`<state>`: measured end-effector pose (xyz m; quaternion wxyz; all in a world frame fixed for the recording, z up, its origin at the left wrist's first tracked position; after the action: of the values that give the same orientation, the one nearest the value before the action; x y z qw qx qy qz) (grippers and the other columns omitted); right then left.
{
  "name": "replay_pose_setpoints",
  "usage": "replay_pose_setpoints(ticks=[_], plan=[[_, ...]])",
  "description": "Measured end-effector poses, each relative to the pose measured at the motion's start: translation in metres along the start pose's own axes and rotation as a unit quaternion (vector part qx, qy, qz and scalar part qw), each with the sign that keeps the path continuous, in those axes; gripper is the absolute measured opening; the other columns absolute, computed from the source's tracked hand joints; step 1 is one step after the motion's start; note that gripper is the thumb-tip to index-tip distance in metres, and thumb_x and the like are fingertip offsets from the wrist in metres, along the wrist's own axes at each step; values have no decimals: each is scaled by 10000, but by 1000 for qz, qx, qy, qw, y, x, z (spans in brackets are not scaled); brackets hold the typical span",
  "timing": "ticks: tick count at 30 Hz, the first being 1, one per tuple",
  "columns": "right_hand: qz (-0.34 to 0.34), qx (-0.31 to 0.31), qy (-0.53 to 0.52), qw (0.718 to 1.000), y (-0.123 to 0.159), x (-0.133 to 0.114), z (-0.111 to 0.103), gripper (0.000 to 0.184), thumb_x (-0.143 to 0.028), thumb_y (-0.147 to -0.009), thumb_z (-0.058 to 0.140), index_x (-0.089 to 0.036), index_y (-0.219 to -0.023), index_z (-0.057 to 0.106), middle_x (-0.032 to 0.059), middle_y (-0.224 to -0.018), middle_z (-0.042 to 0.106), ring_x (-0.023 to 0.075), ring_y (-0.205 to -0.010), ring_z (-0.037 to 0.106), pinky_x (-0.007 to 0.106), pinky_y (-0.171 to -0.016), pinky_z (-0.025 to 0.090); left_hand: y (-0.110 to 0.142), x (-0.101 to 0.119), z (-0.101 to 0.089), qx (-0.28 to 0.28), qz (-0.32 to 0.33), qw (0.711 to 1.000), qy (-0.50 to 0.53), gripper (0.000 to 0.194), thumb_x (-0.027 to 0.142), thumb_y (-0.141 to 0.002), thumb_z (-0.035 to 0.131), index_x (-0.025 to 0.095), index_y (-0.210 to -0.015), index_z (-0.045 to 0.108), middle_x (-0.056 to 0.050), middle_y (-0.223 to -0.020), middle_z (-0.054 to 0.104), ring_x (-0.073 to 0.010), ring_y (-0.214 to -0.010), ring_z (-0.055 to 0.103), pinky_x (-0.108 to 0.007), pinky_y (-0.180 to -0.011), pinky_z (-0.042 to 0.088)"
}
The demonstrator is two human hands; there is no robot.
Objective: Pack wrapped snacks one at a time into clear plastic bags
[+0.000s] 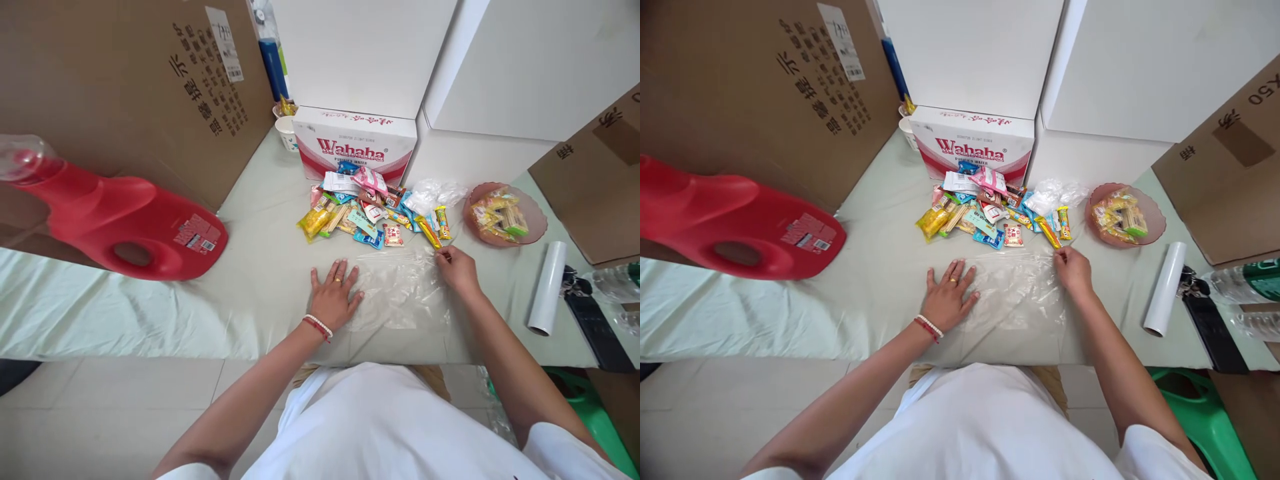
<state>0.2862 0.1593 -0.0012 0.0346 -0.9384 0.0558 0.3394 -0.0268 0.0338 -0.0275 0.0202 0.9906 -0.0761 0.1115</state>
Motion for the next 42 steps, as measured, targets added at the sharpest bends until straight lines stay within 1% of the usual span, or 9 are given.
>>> replay_pose_setpoints(ticks=[4, 9, 12, 16, 19, 23, 29, 35, 42], plan=[[-157, 95, 116, 976, 22, -49, -22, 270, -343, -944, 517, -184, -1021, 722, 117, -1016, 684, 246, -845, 620, 375, -786, 478, 8, 2, 5, 10, 9, 1000, -9, 650, 578, -1015, 365, 267, -1586, 382, -138, -1693, 283, -344, -1567, 261, -796, -1186, 88], [-416, -162, 90, 890, 110, -111, 47, 269, -266, -1030, 473, -208, -1119, 720, 111, -1082, 717, 246, -976, 626, 380, -858, 549, 31, 1, -3, 108, -1, 994, -22, 607, 490, -1011, 446, 132, -1498, 505, -208, -1654, 345, -366, -1567, 262, -724, -1234, 85], [-462, -200, 88, 860, 150, -113, 81, 291, -254, -1027, 513, -184, -1236, 704, 141, -1305, 670, 279, -1180, 584, 458, -1016, 537, 38, 13, -21, 212, 87, 973, -26, 449, 324, -1007, 496, 157, -1414, 587, -176, -1570, 500, -311, -1555, 314, -632, -1282, 52], [-473, -206, 78, 853, 170, -105, 102, 276, -231, -1008, 545, -165, -1200, 732, 153, -1235, 699, 305, -1275, 562, 513, -1072, 521, 19, 38, -24, 177, 256, 951, -3, 449, 277, -1035, 429, 197, -1464, 537, -107, -1551, 543, -211, -1531, 368, -524, -1318, 53], [-463, -216, 67, 857, 175, -96, 101, 318, -251, -1023, 525, -192, -1282, 702, 133, -1275, 697, 282, -1302, 568, 505, -1098, 515, -11, 31, -11, 88, 187, 978, 9, 523, 405, -1062, 352, 198, -1528, 466, -136, -1611, 454, -272, -1525, 374, -645, -1281, 60], [-363, -145, 96, 915, 170, -61, 71, 417, -317, -1049, 482, -203, -1432, 601, 130, -1499, 572, 297, -1391, 507, 539, -1132, 479, -25, 3, 7, 18, 56, 998, 0, 697, 566, -1032, 323, 153, -1592, 351, -181, -1683, 288, -337, -1564, 274, -752, -1223, 32], [-242, -45, 112, 963, 138, -37, 17, 358, -376, -1056, 440, -226, -1255, 696, 127, -1193, 732, 305, -1106, 645, 530, -972, 553, -5, -5, 11, -19, 59, 998, -5, 944, 739, -934, 382, 103, -1622, 268, -196, -1710, 178, -367, -1589, 173, -718, -1236, -28], [-314, -115, 116, 935, 65, -81, 55, 475, -430, -1065, 381, -219, -1442, 580, 120, -1458, 610, 296, -1358, 523, 518, -1142, 442, 13, -5, 11, -14, 68, 997, -12, 966, 755, -906, 420, 123, -1623, 281, -201, -1701, 213, -381, -1585, 190, -703, -1241, -16], [-244, -99, 200, 944, 28, -41, 54, 556, -441, -1055, 353, -86, -1430, 561, 223, -1498, 546, 334, -1367, 517, 512, -1126, 420, 26, -27, 10, 4, 35, 999, -12, 992, 754, -901, 429, 103, -1629, 255, -203, -1702, 207, -387, -1587, 179, -702, -1242, -8]])
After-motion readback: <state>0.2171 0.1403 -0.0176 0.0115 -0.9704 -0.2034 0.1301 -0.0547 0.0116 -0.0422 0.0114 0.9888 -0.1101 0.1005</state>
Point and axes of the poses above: each hand's wrist, its own y-axis away from the middle knuckle, its own z-axis out of the palm, x = y × z, the point moved 6 cm from there along -y, towards the middle knuckle
